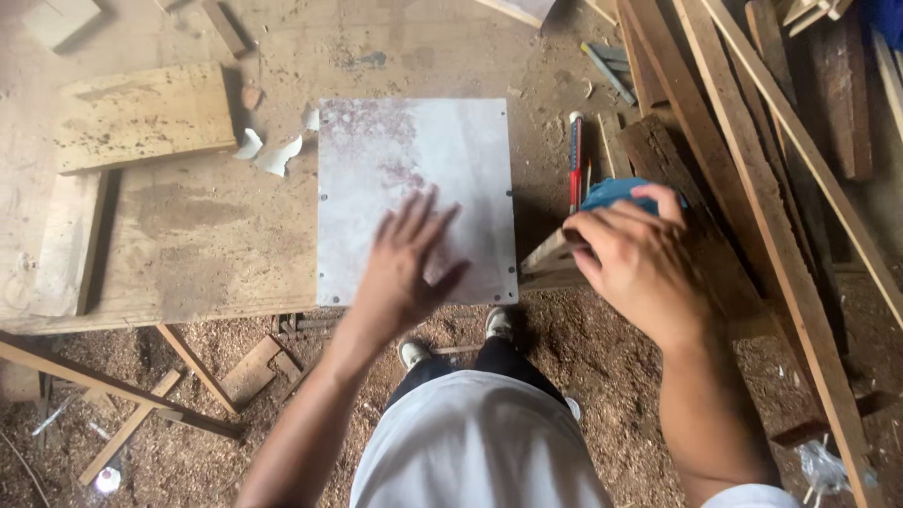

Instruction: The person smooths the edges of a wooden box with a hand plane, then flips the box over. They brush the top surface with a brush and use a hammer to tap the corners of the box, likely to secure the joints.

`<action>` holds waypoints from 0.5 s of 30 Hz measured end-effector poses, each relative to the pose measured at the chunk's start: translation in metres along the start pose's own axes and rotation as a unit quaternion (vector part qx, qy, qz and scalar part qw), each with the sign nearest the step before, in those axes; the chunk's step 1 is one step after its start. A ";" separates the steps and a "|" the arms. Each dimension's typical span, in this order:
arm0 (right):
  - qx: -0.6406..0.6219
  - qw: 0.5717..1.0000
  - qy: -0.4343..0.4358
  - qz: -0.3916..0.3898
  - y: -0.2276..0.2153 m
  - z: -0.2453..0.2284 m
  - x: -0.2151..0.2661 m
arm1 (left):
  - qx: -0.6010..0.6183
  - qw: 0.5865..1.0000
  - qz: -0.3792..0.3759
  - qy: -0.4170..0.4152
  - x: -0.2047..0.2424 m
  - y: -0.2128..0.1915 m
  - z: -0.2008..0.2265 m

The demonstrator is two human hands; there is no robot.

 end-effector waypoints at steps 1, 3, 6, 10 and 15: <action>0.008 1.000 0.001 0.016 -0.001 0.004 -0.008 | 0.016 1.000 -0.011 0.014 -0.005 0.005 0.011; 0.014 0.998 -0.005 0.055 -0.001 0.014 -0.021 | 0.042 0.998 -0.018 0.035 -0.014 0.014 0.027; 0.018 0.993 -0.034 0.113 0.005 0.024 -0.036 | 0.081 0.995 0.005 0.062 -0.027 0.025 0.047; 0.014 0.984 -0.090 0.153 0.017 0.022 -0.052 | 0.132 0.985 0.069 0.086 -0.044 0.036 0.067; -0.014 0.987 -0.117 0.110 0.018 0.028 -0.057 | 0.128 0.989 0.080 -0.002 -0.060 0.054 0.070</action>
Point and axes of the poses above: each hand's wrist, its own x-axis away from the middle knuckle, its own y-axis out of the palm, z = x × y, the point moved 3 cm from there along -x, towards the middle knuckle, and after that the axes turned 4 degrees about y, right-handed, at the moved point
